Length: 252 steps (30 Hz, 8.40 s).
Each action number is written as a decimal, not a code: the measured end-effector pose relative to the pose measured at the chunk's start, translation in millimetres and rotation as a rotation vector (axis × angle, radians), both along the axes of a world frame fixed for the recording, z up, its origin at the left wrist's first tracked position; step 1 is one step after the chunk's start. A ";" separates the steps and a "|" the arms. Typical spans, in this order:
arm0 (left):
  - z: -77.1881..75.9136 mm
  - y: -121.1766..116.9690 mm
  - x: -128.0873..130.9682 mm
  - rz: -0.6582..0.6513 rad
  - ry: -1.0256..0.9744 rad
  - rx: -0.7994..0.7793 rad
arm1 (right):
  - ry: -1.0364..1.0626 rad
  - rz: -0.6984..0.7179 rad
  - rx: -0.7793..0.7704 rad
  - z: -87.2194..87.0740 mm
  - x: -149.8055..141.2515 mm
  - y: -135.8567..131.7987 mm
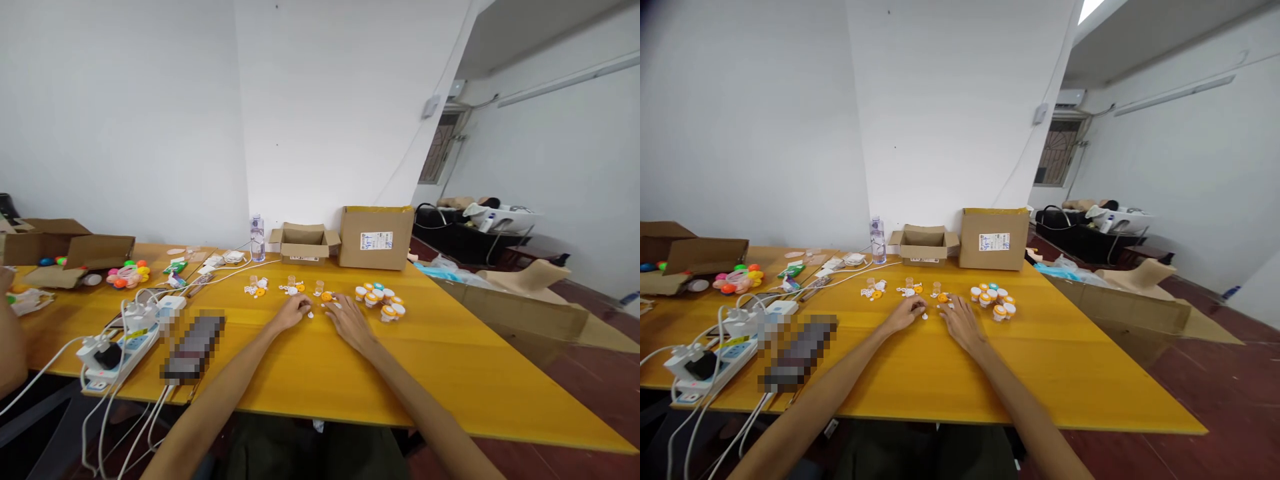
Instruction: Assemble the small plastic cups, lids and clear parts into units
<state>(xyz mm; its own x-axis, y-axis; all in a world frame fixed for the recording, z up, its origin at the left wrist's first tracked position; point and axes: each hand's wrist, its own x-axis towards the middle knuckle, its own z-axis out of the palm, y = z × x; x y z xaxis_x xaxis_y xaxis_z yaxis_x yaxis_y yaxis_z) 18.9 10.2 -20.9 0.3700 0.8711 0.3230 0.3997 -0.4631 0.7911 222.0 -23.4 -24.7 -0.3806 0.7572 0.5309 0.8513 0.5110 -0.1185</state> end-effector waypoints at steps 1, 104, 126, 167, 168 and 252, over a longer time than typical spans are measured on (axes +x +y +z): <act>0.3 -2.1 -1.9 -0.016 0.006 -0.015 | -0.017 0.014 -0.011 1.8 -1.6 0.8; 14.6 -13.5 10.6 0.434 0.738 0.006 | -0.141 -0.364 -0.038 10.6 64.3 41.7; 22.2 26.0 7.9 0.436 0.729 -0.044 | -0.272 -0.233 -0.064 9.8 60.9 2.7; 9.8 -31.4 14.6 0.108 0.273 0.234 | -0.202 -0.533 -0.056 22.5 72.6 42.8; 10.6 -32.1 14.7 0.114 0.285 0.235 | -0.215 -0.541 -0.075 22.8 73.4 41.6; 18.9 -26.6 16.4 0.142 -0.052 0.019 | 1.052 0.302 -0.548 -7.1 -39.6 4.5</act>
<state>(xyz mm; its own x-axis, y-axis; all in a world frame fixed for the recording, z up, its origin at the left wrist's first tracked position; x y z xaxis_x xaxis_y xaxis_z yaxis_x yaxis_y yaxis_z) 35.2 -16.4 -2.0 0.2254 0.9070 0.3556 0.4209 -0.4199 0.8041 182.4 -18.9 -31.7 -0.1572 0.9329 0.3241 0.0661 0.3373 -0.9391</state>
